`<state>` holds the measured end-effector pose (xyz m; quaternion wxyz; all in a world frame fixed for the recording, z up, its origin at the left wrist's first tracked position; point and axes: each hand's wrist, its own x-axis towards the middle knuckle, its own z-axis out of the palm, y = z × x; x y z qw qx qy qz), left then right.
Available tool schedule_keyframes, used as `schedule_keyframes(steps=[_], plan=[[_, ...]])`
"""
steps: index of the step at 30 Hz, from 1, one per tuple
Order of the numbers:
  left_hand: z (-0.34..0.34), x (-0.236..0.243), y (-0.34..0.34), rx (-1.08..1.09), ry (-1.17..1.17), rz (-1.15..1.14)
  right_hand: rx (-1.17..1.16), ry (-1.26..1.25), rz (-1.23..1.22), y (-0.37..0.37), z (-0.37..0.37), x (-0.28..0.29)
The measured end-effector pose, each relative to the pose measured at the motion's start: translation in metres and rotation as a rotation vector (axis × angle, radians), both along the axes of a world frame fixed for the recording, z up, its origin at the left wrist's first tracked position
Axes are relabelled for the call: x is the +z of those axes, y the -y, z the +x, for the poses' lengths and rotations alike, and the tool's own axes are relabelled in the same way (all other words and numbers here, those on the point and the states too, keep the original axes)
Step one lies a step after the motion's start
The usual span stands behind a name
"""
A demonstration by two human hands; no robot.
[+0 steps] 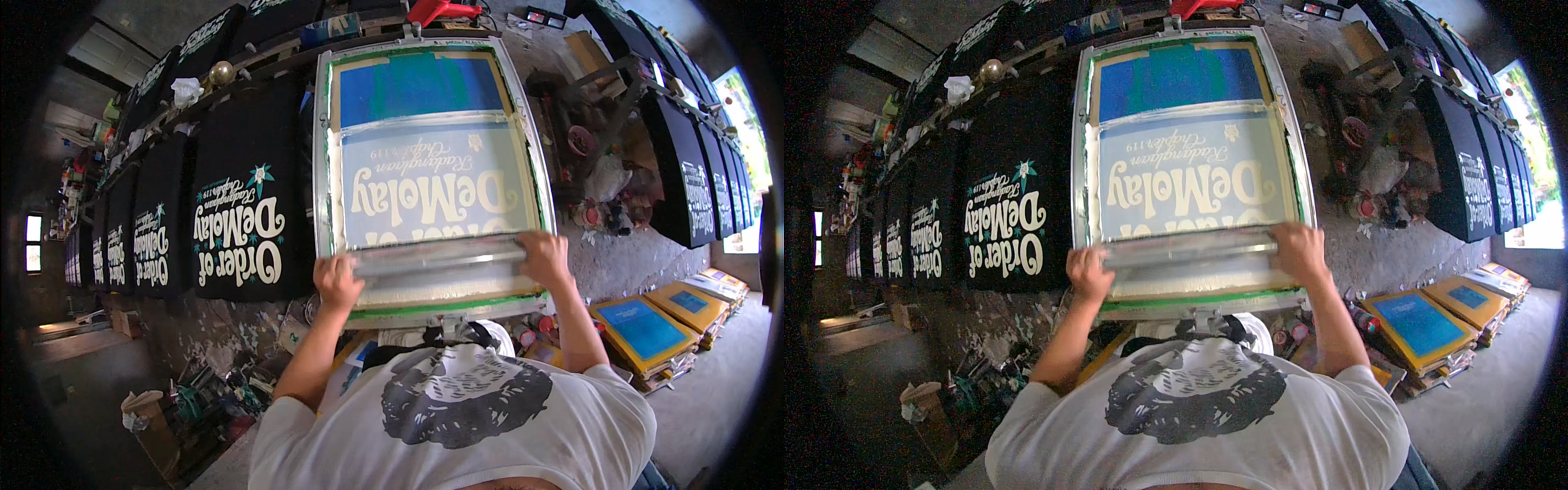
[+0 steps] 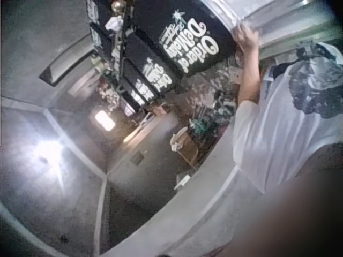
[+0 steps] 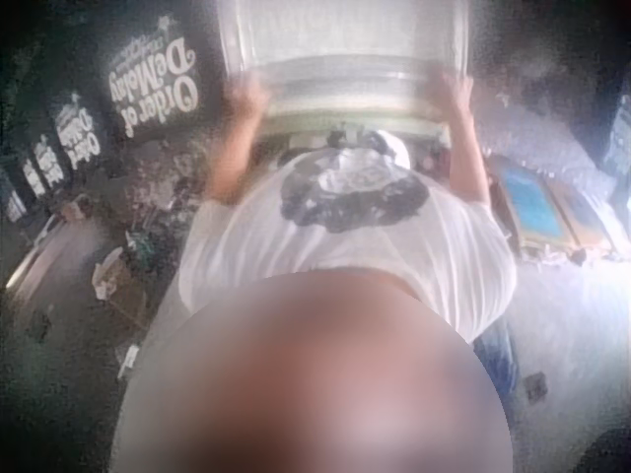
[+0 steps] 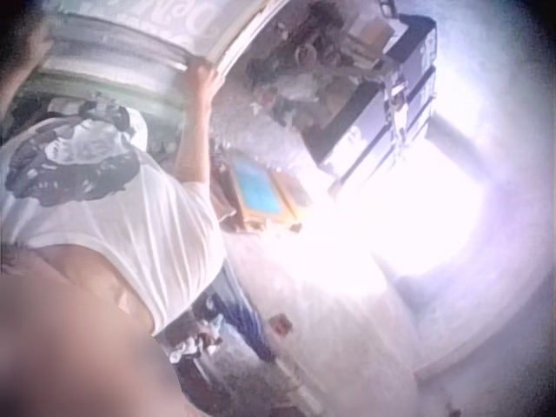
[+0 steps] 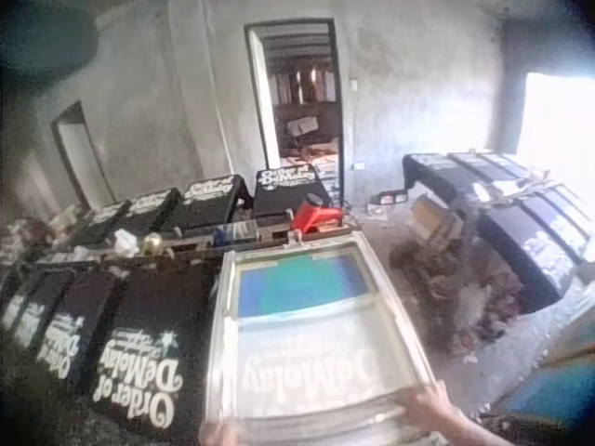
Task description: The person uses a squeegee to pull ink across a screen printing frame, repeatedly applying the design onto black t-shirts laid out on a table. The person moves along the line of shirts, printing each one in sequence.
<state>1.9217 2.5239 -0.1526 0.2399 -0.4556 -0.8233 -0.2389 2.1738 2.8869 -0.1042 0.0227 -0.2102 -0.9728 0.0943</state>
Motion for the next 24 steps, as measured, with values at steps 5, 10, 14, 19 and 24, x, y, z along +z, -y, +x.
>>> schedule_keyframes(steps=[5, 10, 14, 19, 24], plan=[[0.085, -0.003, 0.046, -0.001, 0.057, 0.117, 0.117, -0.376, 0.055, 0.061, 0.087, -0.031], [0.092, -0.017, 0.061, -0.059, 0.072, 0.074, 0.145, -0.410, 0.165, 0.073, 0.099, -0.042], [0.065, 0.001, 0.046, -0.052, 0.086, 0.046, 0.108, -0.206, 0.065, 0.059, 0.075, -0.001], [0.068, 0.034, 0.044, -0.035, 0.089, 0.024, 0.106, -0.103, 0.038, 0.053, 0.080, 0.022], [0.091, 0.003, 0.057, -0.086, 0.114, 0.043, 0.191, -0.318, 0.147, 0.061, 0.107, -0.021]])
